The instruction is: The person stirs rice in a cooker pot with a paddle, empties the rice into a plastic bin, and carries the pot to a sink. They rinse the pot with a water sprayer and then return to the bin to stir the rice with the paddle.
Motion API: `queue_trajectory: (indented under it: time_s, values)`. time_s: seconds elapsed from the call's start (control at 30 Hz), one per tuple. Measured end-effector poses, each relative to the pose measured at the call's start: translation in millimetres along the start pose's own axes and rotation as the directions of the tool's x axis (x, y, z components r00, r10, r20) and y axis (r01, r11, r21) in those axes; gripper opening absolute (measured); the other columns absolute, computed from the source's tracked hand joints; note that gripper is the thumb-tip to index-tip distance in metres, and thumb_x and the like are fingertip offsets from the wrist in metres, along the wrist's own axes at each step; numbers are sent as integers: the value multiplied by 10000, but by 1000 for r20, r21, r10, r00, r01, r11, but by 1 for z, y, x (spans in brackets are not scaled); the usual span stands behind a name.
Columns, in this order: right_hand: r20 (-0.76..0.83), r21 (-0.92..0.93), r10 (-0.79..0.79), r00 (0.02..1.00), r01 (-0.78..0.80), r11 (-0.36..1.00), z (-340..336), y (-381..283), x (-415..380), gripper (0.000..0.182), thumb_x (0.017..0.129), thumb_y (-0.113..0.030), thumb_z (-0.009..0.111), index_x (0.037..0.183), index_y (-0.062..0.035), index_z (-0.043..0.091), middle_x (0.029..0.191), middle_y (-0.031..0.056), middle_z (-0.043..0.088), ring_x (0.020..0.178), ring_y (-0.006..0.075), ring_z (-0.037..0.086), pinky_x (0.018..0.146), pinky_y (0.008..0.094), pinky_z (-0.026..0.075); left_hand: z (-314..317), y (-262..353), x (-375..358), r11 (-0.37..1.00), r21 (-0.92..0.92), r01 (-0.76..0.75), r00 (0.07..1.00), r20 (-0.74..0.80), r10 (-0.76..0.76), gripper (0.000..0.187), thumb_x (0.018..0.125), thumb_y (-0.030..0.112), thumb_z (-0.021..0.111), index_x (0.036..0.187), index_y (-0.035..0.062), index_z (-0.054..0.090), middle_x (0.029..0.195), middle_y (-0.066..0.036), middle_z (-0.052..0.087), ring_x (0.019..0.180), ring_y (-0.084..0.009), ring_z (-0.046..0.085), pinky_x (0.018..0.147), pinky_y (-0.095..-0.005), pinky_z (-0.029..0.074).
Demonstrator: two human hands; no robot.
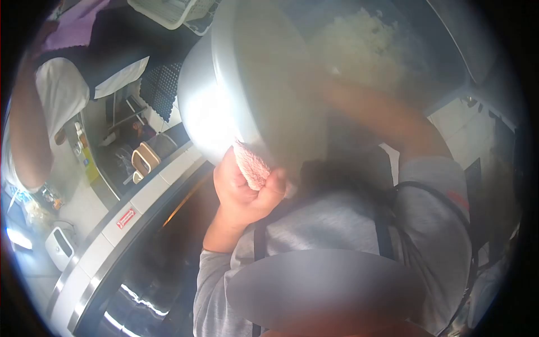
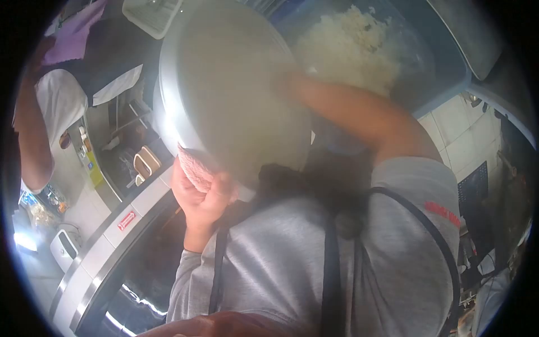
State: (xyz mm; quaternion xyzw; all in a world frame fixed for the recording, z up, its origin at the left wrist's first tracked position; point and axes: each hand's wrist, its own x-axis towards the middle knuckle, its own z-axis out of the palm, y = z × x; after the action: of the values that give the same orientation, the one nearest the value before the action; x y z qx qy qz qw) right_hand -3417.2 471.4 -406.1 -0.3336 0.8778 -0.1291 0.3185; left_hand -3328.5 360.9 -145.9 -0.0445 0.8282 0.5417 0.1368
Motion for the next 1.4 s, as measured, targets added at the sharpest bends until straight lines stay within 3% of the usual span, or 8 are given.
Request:
queue_trajectory:
  time_s: [0.2,0.3,0.4,0.53,0.67,1.0,1.23,1.4]
  values:
    - [80,25,-53,995,51,998,-20,-11,-42,162,710,-121,472,756,-53,612,752,128,597,699,285,583,567,395,462,1,5,9,989,-62,-135,991,5,136,256,695,131,627,870,-14,508,703,-45,573,613,-92,539,557,-213,428]
    - [75,1,-46,996,46,999,-39,-6,-69,165,711,-122,464,749,-54,610,734,127,595,693,287,582,564,394,462,-5,2,3,995,-97,-9,1000,18,11,249,700,127,626,866,-14,505,712,-46,574,619,-92,542,558,-211,428]
    - [-20,-59,81,997,-82,995,-73,11,-71,169,711,-123,457,742,-55,608,715,127,593,686,290,580,562,394,463,-8,4,0,993,-109,40,999,8,-39,249,705,126,624,869,-14,499,727,-47,575,629,-91,542,566,-209,429]
    - [-254,83,321,912,-311,947,-114,20,-23,174,713,-124,447,733,-56,606,691,126,591,677,293,579,559,394,463,-6,9,-3,989,-109,97,995,36,-94,250,707,118,624,876,-13,495,744,-48,576,641,-88,541,578,-208,430]
    - [-422,115,226,878,-195,974,-89,14,41,174,719,-135,446,759,-58,597,705,124,589,695,289,575,575,396,459,-6,7,-3,993,-79,87,996,23,-86,229,705,110,622,859,-8,502,722,-42,576,626,-86,537,565,-211,431]
    - [48,142,-17,999,10,990,-4,-29,-21,186,736,-161,443,824,-62,574,738,119,584,740,281,565,614,402,449,-7,2,-1,996,-44,76,997,16,-75,210,676,99,628,823,1,514,697,-40,571,591,-93,532,539,-214,425]
    - [39,144,-87,995,81,986,-21,-34,-59,203,748,-179,441,869,-65,558,761,116,581,771,275,558,642,407,442,-9,2,-1,995,-47,84,996,-24,-85,251,694,128,636,848,-8,492,740,-47,570,642,-88,530,571,-214,428]
    - [-147,157,70,987,-47,986,-55,-11,-41,219,756,-192,440,901,-68,546,778,113,578,793,271,553,662,410,437,-6,7,-3,982,-128,141,985,-78,-152,279,703,113,628,890,-25,473,754,-47,571,660,-87,527,602,-214,431]
